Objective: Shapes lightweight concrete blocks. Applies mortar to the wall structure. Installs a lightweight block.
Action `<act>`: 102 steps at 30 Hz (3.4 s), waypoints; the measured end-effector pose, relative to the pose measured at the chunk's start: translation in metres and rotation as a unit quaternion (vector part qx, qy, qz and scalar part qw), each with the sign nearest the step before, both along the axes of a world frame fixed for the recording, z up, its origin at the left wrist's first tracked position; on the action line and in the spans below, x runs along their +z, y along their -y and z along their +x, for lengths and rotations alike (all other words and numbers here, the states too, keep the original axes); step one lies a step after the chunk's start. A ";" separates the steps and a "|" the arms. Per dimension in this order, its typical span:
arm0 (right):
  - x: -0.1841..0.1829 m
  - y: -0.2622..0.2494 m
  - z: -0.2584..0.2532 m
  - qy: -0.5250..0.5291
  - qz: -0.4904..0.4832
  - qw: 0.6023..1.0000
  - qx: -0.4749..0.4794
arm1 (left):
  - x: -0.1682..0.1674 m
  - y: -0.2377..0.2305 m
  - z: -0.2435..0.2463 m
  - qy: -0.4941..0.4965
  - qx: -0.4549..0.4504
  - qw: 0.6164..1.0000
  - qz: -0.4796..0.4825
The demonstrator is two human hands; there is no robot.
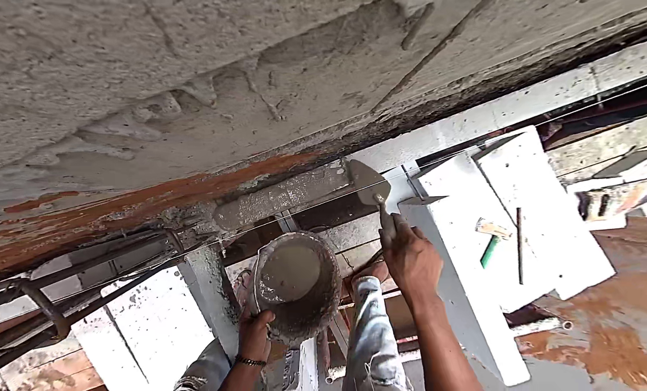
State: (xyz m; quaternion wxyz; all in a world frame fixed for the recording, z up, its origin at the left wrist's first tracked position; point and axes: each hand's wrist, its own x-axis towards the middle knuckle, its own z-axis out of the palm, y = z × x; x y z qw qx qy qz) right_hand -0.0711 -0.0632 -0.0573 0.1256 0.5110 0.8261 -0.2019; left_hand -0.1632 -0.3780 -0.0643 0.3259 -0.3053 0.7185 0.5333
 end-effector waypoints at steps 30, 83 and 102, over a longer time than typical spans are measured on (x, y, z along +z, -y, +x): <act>-0.039 0.121 -0.124 -0.509 -0.484 0.429 -0.567 | 0.003 0.012 -0.008 -0.028 0.004 1.000 -0.010; -0.058 0.029 -0.073 -0.499 -0.459 0.557 -0.479 | -0.004 -0.033 -0.001 -0.014 0.007 1.000 0.014; -0.030 -0.033 -0.050 -0.091 -0.253 0.950 -0.160 | -0.007 -0.028 0.004 -0.019 -0.019 1.000 -0.007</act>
